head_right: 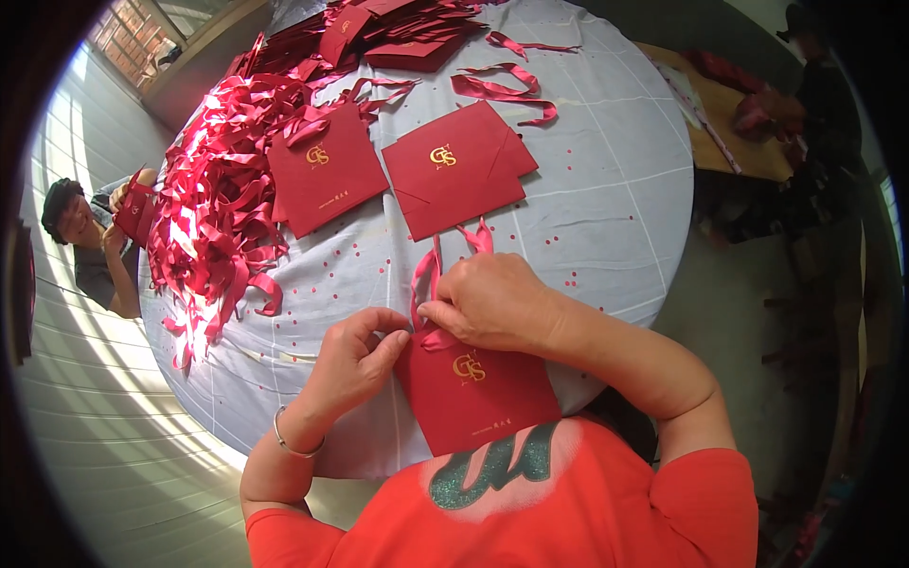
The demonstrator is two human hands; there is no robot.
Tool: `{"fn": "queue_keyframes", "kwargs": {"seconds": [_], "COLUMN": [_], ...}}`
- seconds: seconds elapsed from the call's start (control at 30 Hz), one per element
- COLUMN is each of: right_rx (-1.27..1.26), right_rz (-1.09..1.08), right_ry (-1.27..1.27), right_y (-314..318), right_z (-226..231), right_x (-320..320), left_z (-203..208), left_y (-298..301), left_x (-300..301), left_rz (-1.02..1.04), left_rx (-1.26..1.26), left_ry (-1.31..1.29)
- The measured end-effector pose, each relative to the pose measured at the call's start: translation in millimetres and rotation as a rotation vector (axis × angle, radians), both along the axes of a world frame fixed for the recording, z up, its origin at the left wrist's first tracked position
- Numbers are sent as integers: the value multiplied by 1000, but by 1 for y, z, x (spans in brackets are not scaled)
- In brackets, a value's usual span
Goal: The person attaches ribbon handles to paper gift bags by threading ribbon strips through the pre-punched holes and securing them by hand.
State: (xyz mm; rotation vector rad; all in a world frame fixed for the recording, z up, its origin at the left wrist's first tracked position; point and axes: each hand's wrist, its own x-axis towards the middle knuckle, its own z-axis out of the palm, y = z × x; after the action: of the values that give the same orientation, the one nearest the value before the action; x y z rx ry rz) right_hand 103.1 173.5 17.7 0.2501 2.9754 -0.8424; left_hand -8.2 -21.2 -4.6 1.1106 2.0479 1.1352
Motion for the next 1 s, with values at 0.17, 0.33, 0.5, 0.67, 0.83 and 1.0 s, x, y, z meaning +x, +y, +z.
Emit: {"fn": "queue_keyframes", "kwargs": {"seconds": [0.17, 0.33, 0.5, 0.67, 0.83, 1.0], "right_rx": [-82, -50, 37, 99, 143, 181], "right_rz": [65, 162, 184, 170, 145, 184], "right_ry": [182, 303, 402, 408, 429, 447], "right_y": [-12, -17, -21, -25, -26, -27], "right_z": [-3, 6, -6, -9, -15, -19], "right_x": [4, 11, 9, 9, 9, 9], "left_z": [11, 11, 4, -3, -5, -7], "left_y": [2, 4, 6, 7, 11, 12], "left_x": [-4, -1, -6, -5, -16, -20], "left_rz": [-60, -69, 34, 127, 186, 196], "left_rx": [-118, -125, -13, 112, 116, 198], "left_ry": [-223, -471, -752, -821, -836, -868]}}
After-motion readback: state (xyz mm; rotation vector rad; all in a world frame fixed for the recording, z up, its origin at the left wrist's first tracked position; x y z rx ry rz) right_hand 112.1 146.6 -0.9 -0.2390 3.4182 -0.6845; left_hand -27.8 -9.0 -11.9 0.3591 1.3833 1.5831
